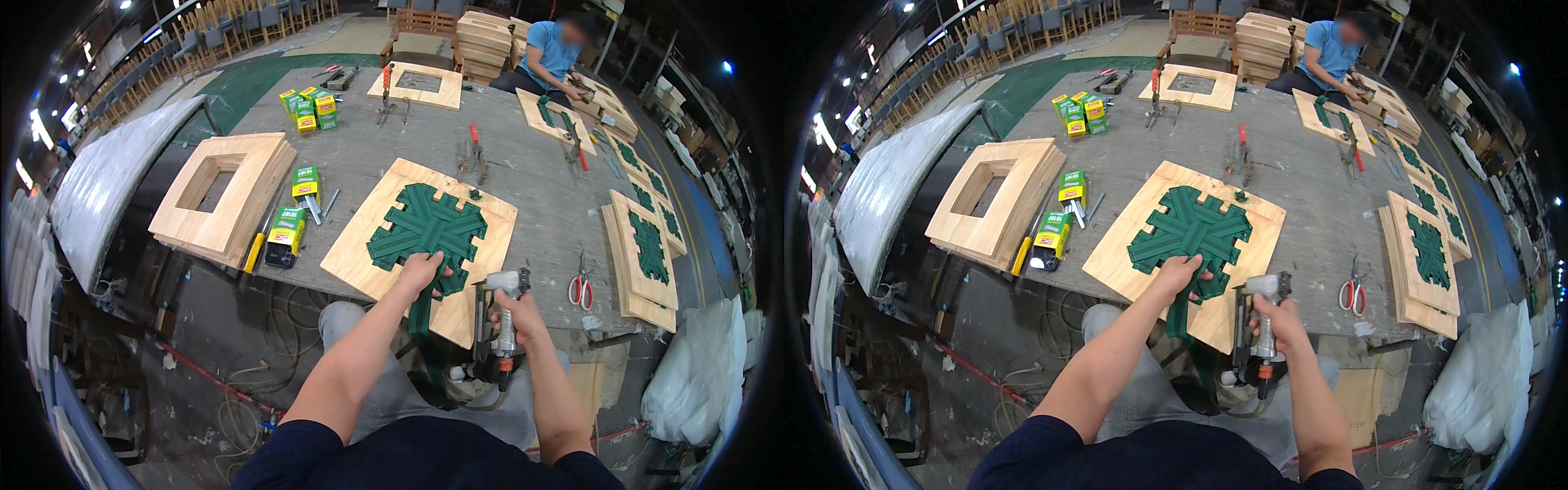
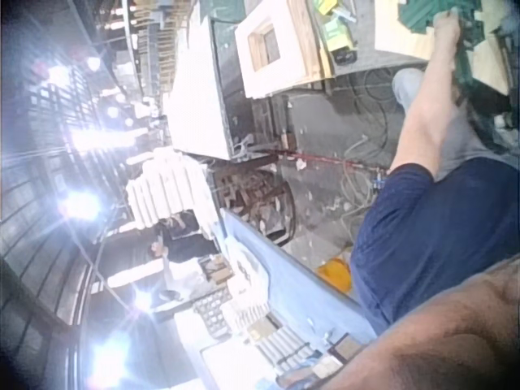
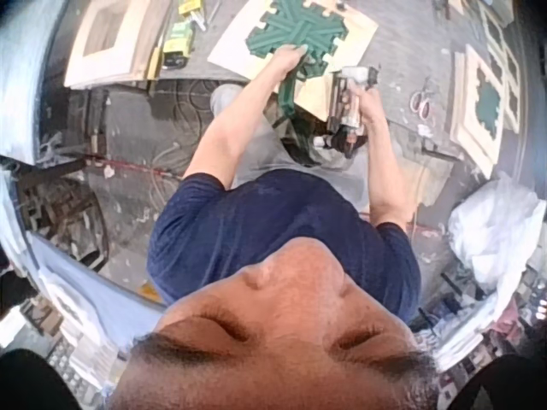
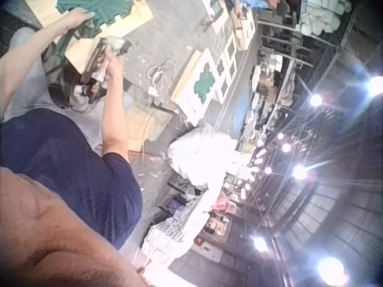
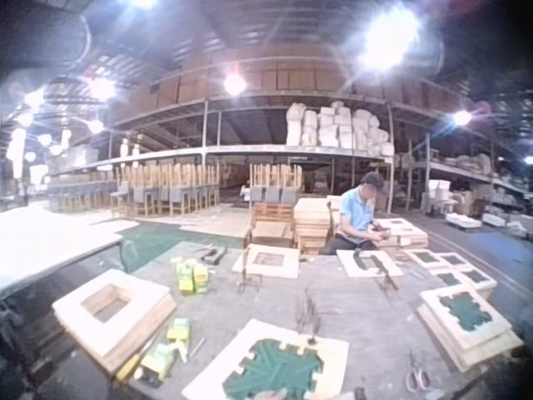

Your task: The person weaves green rattan strips into a square wooden frame to create a decorative pattern. They use a staple gun to secure the strips and scissors to trim excess material.

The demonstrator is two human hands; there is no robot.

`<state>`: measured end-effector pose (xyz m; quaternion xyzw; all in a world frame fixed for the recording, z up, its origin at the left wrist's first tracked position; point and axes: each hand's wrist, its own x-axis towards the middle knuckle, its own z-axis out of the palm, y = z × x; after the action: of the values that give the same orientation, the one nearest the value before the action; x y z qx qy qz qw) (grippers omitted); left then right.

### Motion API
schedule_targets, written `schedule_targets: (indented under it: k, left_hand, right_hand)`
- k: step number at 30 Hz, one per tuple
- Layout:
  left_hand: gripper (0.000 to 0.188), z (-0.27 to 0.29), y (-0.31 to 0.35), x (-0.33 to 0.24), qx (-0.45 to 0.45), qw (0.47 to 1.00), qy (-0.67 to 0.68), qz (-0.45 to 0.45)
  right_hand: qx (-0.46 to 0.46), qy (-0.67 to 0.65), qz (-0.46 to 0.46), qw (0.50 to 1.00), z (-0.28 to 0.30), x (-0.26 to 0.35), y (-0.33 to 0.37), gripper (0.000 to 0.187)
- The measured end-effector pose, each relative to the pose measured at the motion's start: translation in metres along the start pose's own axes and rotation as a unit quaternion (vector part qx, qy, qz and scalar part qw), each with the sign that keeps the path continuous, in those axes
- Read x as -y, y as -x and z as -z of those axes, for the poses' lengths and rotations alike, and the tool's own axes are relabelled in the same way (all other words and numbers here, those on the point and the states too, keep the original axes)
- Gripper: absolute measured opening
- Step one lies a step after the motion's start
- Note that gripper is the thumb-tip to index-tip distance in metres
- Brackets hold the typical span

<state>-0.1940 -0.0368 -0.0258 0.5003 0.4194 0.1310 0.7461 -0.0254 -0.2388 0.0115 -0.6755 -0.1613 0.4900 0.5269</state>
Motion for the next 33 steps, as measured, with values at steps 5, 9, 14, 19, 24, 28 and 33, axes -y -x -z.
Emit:
schedule_targets:
  k: [5, 9, 14, 19, 24, 28, 33]
  left_hand:
    - [0.040, 0.002, -0.004, 0.002, -0.022, 1.000, -0.005, 0.006]
    - [0.040, -0.001, -0.004, 0.002, -0.025, 1.000, -0.008, 0.004]
    - [0.039, -0.010, -0.001, -0.003, -0.018, 1.000, -0.013, 0.010]
    - [0.040, -0.003, 0.001, -0.004, -0.035, 0.999, -0.014, 0.013]
    - [0.039, -0.008, -0.001, -0.006, -0.038, 0.999, -0.002, 0.019]
    - [0.039, -0.007, -0.001, -0.007, -0.041, 0.999, -0.017, 0.009]
    - [0.039, -0.009, -0.004, -0.006, -0.052, 0.998, -0.027, 0.003]
  right_hand:
    - [-0.076, -0.112, 0.013, 0.991, 0.050, -0.006, -0.006, 0.032]
    - [-0.097, -0.149, 0.020, 0.984, 0.089, -0.001, -0.024, 0.034]
    - [-0.095, -0.167, 0.041, 0.981, 0.111, 0.014, -0.045, 0.040]
    - [-0.068, -0.115, 0.051, 0.990, 0.089, 0.028, -0.051, 0.043]
    - [-0.075, -0.088, 0.070, 0.991, 0.088, 0.024, -0.047, 0.036]
    - [-0.072, -0.085, 0.085, 0.990, 0.084, 0.016, -0.041, 0.032]
    - [-0.076, -0.071, 0.099, 0.990, 0.086, 0.012, -0.042, 0.031]
